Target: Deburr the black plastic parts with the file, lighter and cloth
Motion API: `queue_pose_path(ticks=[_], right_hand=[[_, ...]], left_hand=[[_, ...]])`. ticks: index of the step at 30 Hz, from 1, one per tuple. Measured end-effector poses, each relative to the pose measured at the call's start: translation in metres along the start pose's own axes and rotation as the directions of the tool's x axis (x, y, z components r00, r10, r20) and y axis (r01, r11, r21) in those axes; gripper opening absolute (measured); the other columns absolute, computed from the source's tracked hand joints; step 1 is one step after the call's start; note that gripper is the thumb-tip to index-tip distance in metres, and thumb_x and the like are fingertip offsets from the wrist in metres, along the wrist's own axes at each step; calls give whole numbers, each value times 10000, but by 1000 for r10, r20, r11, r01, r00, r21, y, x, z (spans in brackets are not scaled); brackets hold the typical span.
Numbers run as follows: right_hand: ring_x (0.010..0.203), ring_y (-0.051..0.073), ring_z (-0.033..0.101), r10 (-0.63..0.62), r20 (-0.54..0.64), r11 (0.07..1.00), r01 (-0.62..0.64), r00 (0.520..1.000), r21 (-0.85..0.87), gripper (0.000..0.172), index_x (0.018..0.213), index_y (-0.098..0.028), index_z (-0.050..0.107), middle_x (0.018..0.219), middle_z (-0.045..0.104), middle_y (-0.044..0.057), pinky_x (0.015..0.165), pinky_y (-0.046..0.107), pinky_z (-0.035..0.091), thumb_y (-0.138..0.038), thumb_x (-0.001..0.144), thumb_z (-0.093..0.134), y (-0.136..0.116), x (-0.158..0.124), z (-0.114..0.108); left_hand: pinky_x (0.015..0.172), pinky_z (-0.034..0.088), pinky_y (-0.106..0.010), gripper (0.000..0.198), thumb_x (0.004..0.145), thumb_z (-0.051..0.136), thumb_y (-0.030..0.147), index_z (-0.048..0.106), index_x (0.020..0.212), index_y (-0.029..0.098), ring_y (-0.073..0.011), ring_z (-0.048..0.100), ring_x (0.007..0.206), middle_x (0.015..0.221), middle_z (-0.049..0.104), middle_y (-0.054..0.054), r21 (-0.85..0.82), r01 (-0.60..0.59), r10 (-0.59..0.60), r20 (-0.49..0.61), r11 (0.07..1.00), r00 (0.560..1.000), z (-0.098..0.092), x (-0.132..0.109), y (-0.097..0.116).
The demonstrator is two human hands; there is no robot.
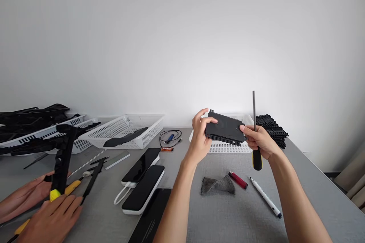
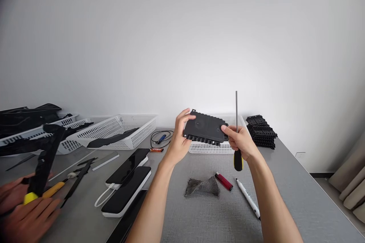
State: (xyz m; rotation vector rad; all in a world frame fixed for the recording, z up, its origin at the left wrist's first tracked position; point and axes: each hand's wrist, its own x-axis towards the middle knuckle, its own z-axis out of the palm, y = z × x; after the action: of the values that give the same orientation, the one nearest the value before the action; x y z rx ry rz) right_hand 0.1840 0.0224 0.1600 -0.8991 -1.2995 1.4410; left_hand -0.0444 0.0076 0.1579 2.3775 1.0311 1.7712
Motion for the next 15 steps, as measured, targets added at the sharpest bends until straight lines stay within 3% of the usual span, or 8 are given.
queue_pose_path(ticks=[2,5,9,12,15], right_hand=[[440,39,150,-62,-75,997,65,995,33,596,628,-231,388,520,203,-122,401,228,106,-571,614,877,1,1,-2],[436,42,172,-130,-159,991,135,979,22,496,698,-202,530,530,235,-116,406,234,126,-552,621,873,3,2,-4],[439,55,195,-197,-203,980,188,959,-65,482,771,-163,646,537,259,-100,414,250,139,-591,645,830,5,4,-3],[452,71,216,-248,-227,962,210,942,-177,500,787,-161,663,534,270,-90,426,260,163,-633,672,782,6,5,-3],[479,84,243,-301,-217,917,220,929,-331,525,794,-167,658,543,290,-77,443,262,181,-681,710,725,9,6,-1]], left_hand=[[1044,500,-446,756,787,507,-39,395,1445,316,-249,433,1416,1540,390,-139,-75,87,-78,119,993,990,-2,-1,0],[861,594,-348,891,840,624,91,189,1582,323,-224,612,1206,1496,446,-191,-212,154,-97,258,965,961,-6,-5,-3],[757,605,-343,941,861,672,207,110,1601,354,-158,676,825,1160,643,-132,-372,248,-83,406,895,910,-14,-8,-9],[825,582,-374,967,858,708,306,89,1599,356,-175,690,859,1082,661,-117,-480,371,-103,497,795,862,-17,-8,-10],[854,568,-393,879,850,730,371,211,1559,346,-217,697,962,1113,670,-128,-495,443,-238,422,748,875,-10,-6,-9]])
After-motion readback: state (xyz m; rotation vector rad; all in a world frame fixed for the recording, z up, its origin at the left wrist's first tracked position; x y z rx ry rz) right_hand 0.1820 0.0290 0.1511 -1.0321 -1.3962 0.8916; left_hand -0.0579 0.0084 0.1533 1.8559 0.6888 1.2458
